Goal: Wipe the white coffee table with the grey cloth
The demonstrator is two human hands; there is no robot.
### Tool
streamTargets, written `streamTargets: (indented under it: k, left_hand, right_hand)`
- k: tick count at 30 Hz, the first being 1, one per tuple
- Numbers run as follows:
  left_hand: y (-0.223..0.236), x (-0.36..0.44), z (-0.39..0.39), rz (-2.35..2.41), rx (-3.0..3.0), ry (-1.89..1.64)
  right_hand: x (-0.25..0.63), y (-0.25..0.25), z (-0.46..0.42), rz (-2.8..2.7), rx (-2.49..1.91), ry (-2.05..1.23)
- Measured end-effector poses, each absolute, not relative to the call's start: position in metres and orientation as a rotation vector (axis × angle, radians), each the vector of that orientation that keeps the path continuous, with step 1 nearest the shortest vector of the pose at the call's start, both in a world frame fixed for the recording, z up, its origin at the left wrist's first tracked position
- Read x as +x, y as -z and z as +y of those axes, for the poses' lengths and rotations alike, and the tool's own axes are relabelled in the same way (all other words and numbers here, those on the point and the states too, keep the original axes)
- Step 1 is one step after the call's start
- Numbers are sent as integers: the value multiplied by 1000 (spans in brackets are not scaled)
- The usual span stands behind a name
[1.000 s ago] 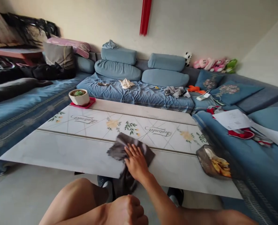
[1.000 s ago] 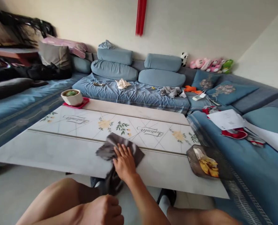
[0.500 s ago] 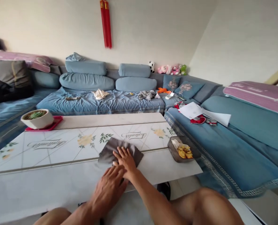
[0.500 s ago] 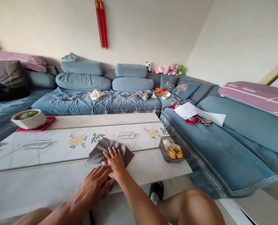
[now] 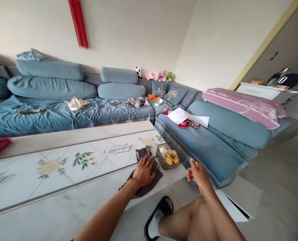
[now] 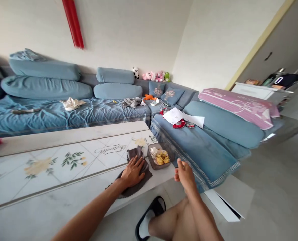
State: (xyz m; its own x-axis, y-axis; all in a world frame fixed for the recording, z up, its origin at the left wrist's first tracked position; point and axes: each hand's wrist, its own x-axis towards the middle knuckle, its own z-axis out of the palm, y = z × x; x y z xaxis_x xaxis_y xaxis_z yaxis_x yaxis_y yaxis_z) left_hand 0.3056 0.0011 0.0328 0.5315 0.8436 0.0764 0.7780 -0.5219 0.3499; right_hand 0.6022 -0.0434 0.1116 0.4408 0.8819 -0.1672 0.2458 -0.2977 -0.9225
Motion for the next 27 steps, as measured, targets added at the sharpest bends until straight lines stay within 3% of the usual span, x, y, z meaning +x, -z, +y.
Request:
streamTargets:
  k: [5, 9, 12, 15, 19, 23, 27]
  left_hand:
    - [-11, 206, -29, 848, 2700, -283]
    - [-25, 131, 18, 1560, 2570, -340]
    - [-45, 171, 82, 2000, 2351, -364]
    - [-48, 266, 114, 1930, 2371, -348]
    - [-27, 351, 64, 1516, 2583, -394]
    - [-10, 354, -17, 970, 2737, -483]
    - [-9, 376, -18, 1051, 2711, -477]
  right_hand:
    - [597, -111, -5, -863, -1832, -1205]
    - [598, -106, 10, -866, -1762, -1337]
    - [603, -105, 17, -885, -1764, -1379]
    - [605, -109, 22, -906, -1803, -1374]
    - [612, -125, 23, -933, -1810, -1313]
    - [595, -144, 37, -1005, -1773, -1289]
    - [510, -151, 68, -1290, -1671, -1420]
